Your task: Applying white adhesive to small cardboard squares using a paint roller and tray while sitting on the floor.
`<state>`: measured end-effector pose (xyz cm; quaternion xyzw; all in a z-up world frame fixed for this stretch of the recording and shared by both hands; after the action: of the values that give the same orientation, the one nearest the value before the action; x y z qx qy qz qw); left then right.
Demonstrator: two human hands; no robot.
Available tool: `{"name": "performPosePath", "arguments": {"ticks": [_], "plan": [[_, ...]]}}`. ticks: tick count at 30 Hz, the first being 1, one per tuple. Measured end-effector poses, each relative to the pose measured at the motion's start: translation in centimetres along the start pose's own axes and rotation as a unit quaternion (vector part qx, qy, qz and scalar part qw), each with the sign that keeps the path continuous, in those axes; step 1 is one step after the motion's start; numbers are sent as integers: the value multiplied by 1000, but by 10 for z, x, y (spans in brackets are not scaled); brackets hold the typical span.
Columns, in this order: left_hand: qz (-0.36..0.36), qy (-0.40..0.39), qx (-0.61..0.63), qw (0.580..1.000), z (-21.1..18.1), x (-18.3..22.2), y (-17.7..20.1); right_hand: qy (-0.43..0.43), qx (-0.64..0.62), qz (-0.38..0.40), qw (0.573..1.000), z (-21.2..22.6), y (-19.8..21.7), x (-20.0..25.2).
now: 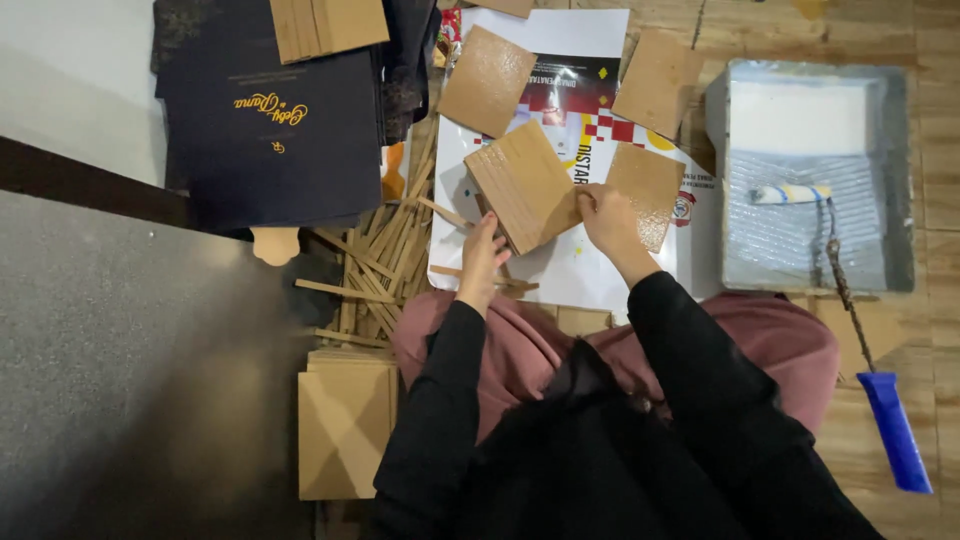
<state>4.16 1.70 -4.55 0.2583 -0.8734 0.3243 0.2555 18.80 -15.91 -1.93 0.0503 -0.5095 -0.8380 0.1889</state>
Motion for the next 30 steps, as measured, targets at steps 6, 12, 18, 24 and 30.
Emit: {"name": "performPosePath", "arguments": {"ticks": [6, 12, 18, 24, 30], "plan": [[-19, -8, 2, 1000, 1, 10, 5, -49, -89, 22, 995, -11, -2, 1], [-28, -26, -2, 999, -2, 19, 3, -93, -180, 29, 979, -21, 4, 4], [-30, -47, -8, 998, -11, 24, -7, -134, -273, 28, 952, -34, 12, -6], [-33, -67, -21, 997, -20, 25, -18, -174, -370, 28, 912, -42, 22, -21], [-41, -90, -32, 995, -34, 18, -25, -205, -464, 34, 861, -48, 25, -58]]}}
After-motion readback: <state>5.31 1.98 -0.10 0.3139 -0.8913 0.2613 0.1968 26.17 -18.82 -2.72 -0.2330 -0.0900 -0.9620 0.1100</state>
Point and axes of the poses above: each hand's wrist, its own x-axis away from the middle knuckle, its own y-axis out of the back of the hand, z = x × y, the point moved 7 cm from there along -x, towards the middle knuckle, and after that the axes turned 7 degrees about x, right-handed, at the moved point
